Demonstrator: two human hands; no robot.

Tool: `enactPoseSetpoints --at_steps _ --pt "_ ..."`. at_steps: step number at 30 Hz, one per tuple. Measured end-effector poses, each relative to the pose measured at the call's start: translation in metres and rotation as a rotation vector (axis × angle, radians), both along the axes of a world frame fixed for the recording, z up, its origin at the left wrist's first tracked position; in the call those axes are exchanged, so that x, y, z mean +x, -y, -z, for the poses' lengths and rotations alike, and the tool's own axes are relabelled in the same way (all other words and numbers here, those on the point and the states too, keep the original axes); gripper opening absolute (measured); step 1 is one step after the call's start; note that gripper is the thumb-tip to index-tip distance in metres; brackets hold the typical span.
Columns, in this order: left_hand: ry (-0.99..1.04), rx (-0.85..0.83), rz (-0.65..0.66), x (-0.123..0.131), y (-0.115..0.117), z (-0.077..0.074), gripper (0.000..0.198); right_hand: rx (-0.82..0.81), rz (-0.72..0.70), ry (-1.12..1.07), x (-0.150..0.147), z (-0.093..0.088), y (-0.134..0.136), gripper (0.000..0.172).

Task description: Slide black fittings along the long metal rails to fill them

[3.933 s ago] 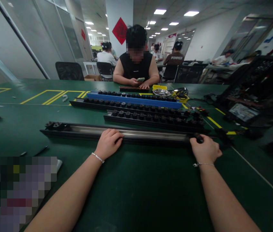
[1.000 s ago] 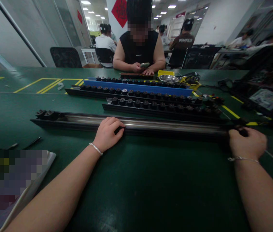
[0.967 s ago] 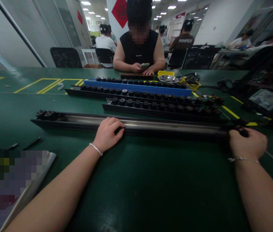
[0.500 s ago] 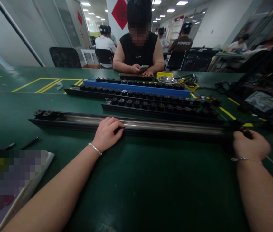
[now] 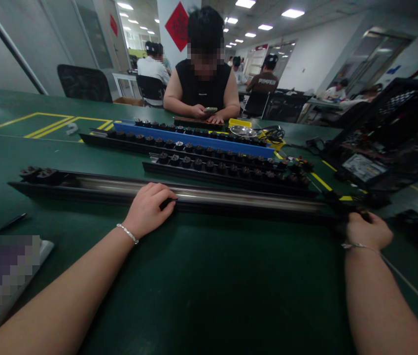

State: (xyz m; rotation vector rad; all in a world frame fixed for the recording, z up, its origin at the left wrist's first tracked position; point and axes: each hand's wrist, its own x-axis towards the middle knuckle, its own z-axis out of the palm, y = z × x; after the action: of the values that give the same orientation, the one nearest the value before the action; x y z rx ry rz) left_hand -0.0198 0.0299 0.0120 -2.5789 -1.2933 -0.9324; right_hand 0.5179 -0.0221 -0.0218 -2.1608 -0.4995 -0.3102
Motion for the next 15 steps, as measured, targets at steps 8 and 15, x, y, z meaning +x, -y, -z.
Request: enactPoseSetpoints --at_steps 8,15 --pt "-0.016 -0.003 0.007 0.000 -0.001 0.000 0.014 -0.171 0.172 -0.185 0.001 -0.009 0.008 0.047" --pt "-0.007 -0.017 -0.004 -0.001 -0.001 0.001 0.015 -0.363 0.184 -0.236 -0.001 -0.014 0.007 0.047"
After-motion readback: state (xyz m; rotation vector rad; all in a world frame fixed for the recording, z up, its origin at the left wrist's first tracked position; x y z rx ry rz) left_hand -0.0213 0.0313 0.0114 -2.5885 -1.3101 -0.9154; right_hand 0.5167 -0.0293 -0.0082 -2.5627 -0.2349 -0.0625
